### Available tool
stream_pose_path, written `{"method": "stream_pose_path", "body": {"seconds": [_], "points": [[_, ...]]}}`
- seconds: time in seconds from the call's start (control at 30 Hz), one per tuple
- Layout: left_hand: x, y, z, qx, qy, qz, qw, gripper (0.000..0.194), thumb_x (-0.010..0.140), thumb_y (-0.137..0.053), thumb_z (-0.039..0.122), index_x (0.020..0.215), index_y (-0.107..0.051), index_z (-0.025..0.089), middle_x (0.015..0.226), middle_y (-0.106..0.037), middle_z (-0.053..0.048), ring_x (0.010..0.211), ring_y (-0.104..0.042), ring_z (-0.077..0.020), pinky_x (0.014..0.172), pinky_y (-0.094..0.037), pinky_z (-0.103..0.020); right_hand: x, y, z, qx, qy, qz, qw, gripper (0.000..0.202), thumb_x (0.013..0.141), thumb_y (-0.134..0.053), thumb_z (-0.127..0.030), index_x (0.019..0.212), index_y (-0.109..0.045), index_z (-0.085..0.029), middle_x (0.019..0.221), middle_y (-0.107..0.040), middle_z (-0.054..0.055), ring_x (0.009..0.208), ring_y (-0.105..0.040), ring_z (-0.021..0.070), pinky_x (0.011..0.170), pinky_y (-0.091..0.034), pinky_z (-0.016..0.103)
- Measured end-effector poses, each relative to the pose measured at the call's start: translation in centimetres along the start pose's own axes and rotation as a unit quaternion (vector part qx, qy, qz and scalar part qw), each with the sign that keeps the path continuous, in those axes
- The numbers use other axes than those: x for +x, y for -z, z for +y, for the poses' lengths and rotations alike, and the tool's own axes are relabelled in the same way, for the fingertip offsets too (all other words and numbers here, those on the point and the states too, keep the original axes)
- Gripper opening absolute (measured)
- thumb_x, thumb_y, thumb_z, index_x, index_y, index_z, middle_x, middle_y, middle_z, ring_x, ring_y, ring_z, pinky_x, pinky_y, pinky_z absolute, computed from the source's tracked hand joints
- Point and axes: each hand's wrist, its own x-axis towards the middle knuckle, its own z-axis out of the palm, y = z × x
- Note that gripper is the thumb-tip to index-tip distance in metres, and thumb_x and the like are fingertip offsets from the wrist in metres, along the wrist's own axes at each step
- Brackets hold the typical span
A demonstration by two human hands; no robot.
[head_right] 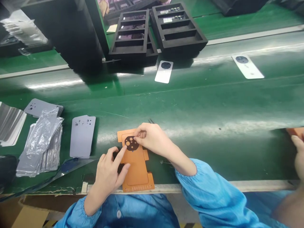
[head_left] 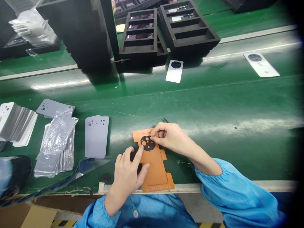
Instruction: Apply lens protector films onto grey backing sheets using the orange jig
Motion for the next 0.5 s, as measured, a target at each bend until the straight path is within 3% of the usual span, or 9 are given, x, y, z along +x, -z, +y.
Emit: {"method": "stream_pose_path", "body": {"seconds": [0.33, 0.5], "points": [[0.19, -0.13, 0.30, -0.026, 0.023, 0.011, 0.999, 0.044, 0.103, -0.046, 0.034, 0.143, -0.054, 0.016, 0.113, -0.059, -0.013, 0.086, -0.062, -0.0233, 0.072, -0.042, -0.036, 0.31, 0.26, 0.87, 0.029, -0.041, -0.010, 0.999, 0.011, 0.079, -0.075, -0.030, 0.075, -0.071, -0.021, 0.064, -0.063, -0.003, 0.057, -0.056, 0.0127, 0.053, -0.043, 0.026], [-0.01, -0.35, 0.36, -0.026, 0.023, 0.019, 0.999, 0.044, 0.103, -0.047, 0.033, 0.144, -0.054, 0.017, 0.114, -0.059, -0.013, 0.086, -0.062, -0.0226, 0.072, -0.042, -0.035, 0.09, 0.76, 0.88, 0.021, -0.043, 0.031, 0.998, 0.015, 0.081, -0.074, -0.032, 0.072, -0.071, -0.020, 0.064, -0.063, -0.002, 0.059, -0.055, 0.0132, 0.055, -0.042, 0.027]]}}
